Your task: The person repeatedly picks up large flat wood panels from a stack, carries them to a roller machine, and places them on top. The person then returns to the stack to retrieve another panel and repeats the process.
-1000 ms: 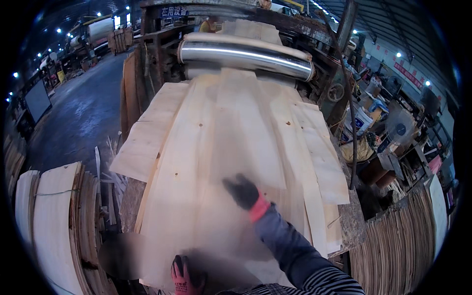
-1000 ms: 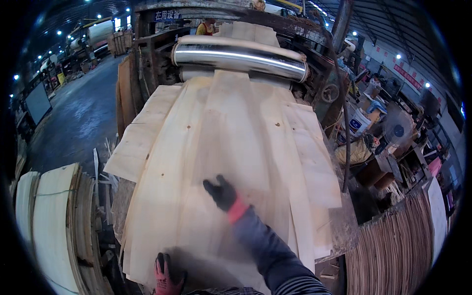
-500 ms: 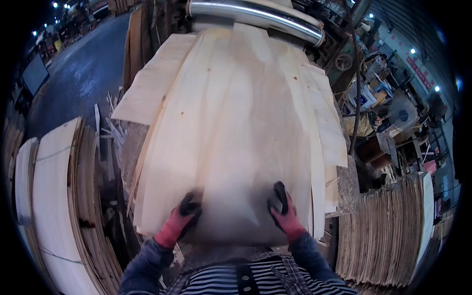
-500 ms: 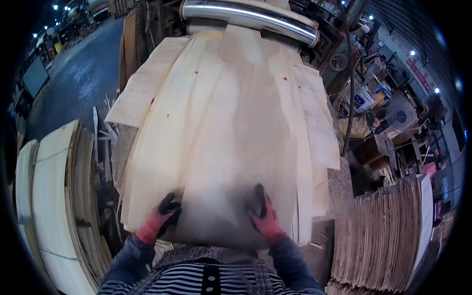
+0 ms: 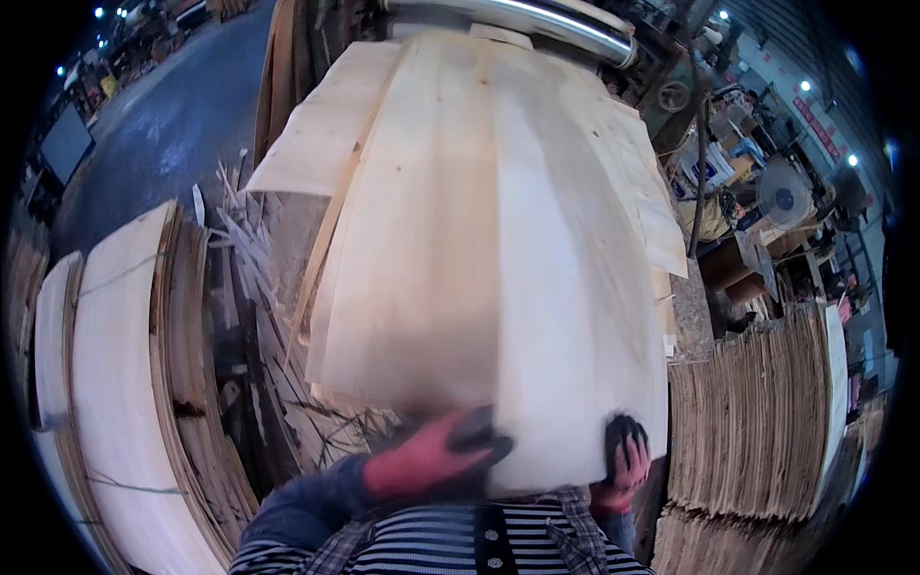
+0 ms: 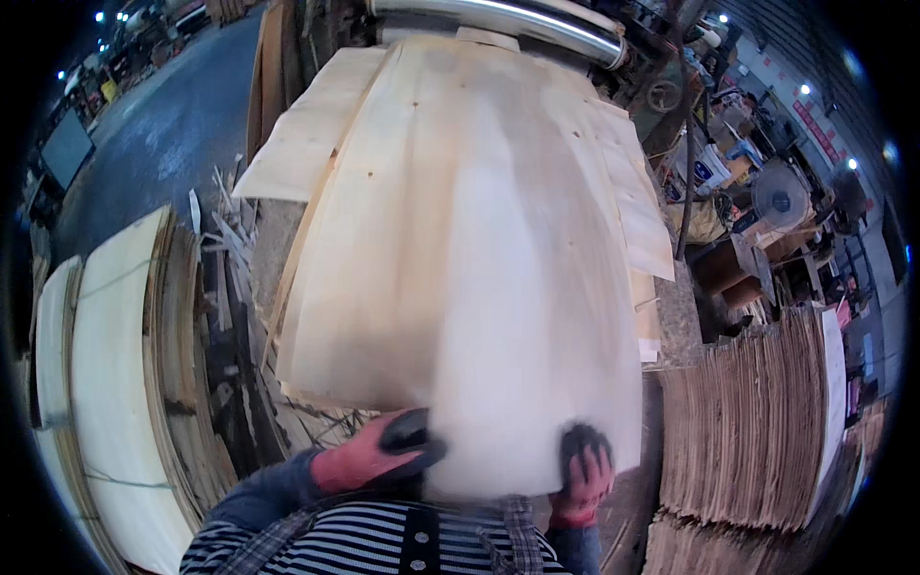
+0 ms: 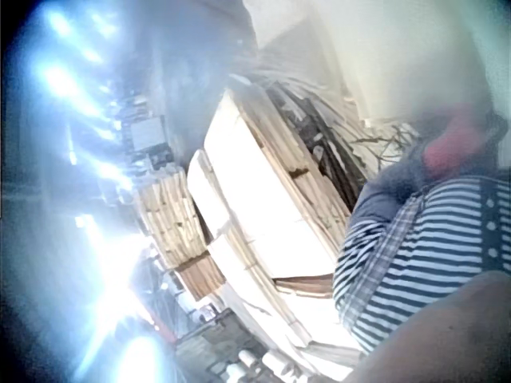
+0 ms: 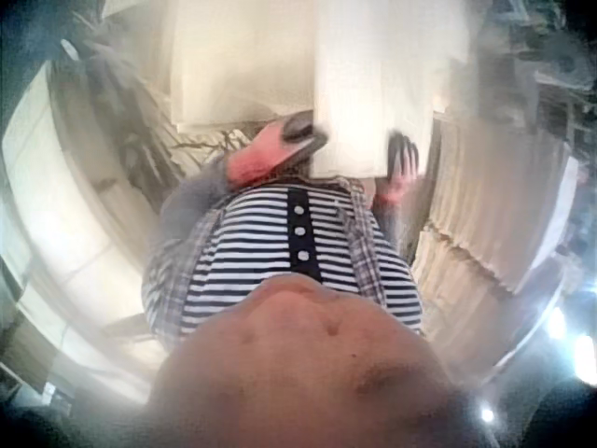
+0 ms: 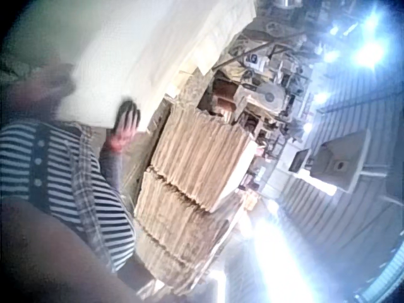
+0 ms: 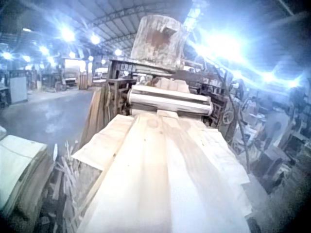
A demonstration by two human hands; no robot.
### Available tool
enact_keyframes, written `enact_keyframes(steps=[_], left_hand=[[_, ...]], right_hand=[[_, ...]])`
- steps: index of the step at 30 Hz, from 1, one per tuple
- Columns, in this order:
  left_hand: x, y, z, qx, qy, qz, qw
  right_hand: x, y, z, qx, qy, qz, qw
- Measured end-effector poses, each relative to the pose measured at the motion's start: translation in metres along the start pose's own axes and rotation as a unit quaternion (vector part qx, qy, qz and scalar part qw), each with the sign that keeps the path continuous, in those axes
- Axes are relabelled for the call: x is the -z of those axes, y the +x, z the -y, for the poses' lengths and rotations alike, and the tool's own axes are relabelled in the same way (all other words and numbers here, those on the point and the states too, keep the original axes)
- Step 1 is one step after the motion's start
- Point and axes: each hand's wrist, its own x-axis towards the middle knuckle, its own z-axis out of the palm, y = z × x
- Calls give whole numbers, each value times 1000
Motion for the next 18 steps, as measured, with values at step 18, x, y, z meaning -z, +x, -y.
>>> enact_keyframes(steps=[18], left_hand=[[112, -7, 86, -14, 510, -431, 745]], right_hand=[[-214, 308, 9, 49, 46, 73, 995]])
